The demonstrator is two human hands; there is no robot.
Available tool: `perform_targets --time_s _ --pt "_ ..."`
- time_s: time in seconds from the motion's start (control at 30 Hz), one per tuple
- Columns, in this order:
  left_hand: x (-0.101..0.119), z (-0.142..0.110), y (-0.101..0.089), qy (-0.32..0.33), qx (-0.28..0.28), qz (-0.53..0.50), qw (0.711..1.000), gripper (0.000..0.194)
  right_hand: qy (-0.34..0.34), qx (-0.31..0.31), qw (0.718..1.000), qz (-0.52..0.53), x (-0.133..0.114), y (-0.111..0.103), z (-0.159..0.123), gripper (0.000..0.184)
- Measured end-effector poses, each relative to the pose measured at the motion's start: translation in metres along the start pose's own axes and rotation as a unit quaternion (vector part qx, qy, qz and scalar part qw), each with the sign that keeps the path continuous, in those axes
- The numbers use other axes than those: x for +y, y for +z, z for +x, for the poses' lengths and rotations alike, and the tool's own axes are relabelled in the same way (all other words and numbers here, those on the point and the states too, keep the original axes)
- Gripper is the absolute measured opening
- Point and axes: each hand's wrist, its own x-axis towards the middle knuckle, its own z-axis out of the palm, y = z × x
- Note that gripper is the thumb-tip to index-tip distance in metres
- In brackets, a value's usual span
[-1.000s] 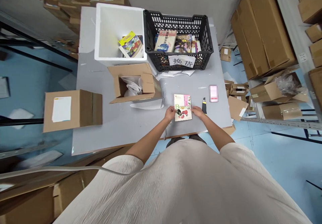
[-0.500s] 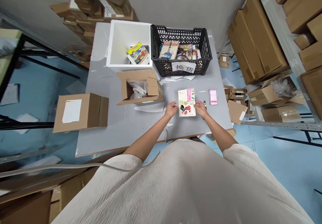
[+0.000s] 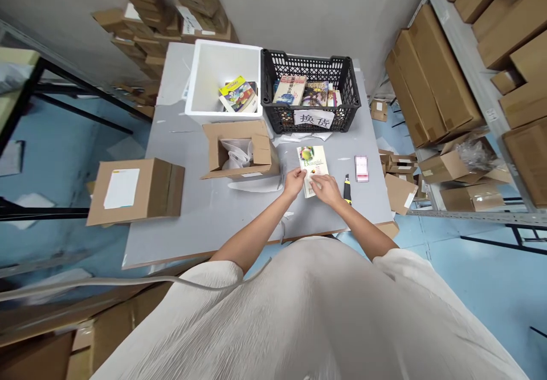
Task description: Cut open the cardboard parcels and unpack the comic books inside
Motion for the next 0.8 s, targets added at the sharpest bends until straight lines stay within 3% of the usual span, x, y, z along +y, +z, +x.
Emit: perform_targets --time_s 0.17,0.3,0.47,0.53,0.6,0.73,0.8 --pt "-0.001 0.001 -0.018 -0.041 -0.042 -0.057 0.997 0.044 0.157 0.093 0.98 0.08 0.026 -0.014 0.01 0.047" --pt "-0.004 -0.002 -0.027 -0.058 -0.038 -0.077 0.995 0.052 0.257 0.033 0.934 0.247 0.034 -0.025 0.012 0.035" --pt "0.001 0.003 -0.032 -0.066 -0.021 -0.015 0.998 0.038 0.267 0.025 0.887 0.376 0.026 -0.035 0.008 0.046" --pt "0.007 0.006 -0.03 -0.051 0.006 0.035 0.998 0.026 0.255 0.033 0.89 0.376 0.02 -0.04 0.01 0.049" --pt "0.012 0.006 -0.024 -0.042 0.005 0.052 0.998 0.025 0.237 0.039 0.911 0.334 0.013 -0.044 0.013 0.046" --pt "0.021 -0.008 -0.001 -0.068 -0.135 -0.013 0.988 0.034 0.189 0.065 0.958 0.205 -0.007 -0.046 0.017 0.032" --pt "0.023 -0.016 0.01 -0.045 -0.137 -0.037 0.989 0.04 0.152 0.081 0.974 0.147 -0.02 -0.043 0.014 0.028"
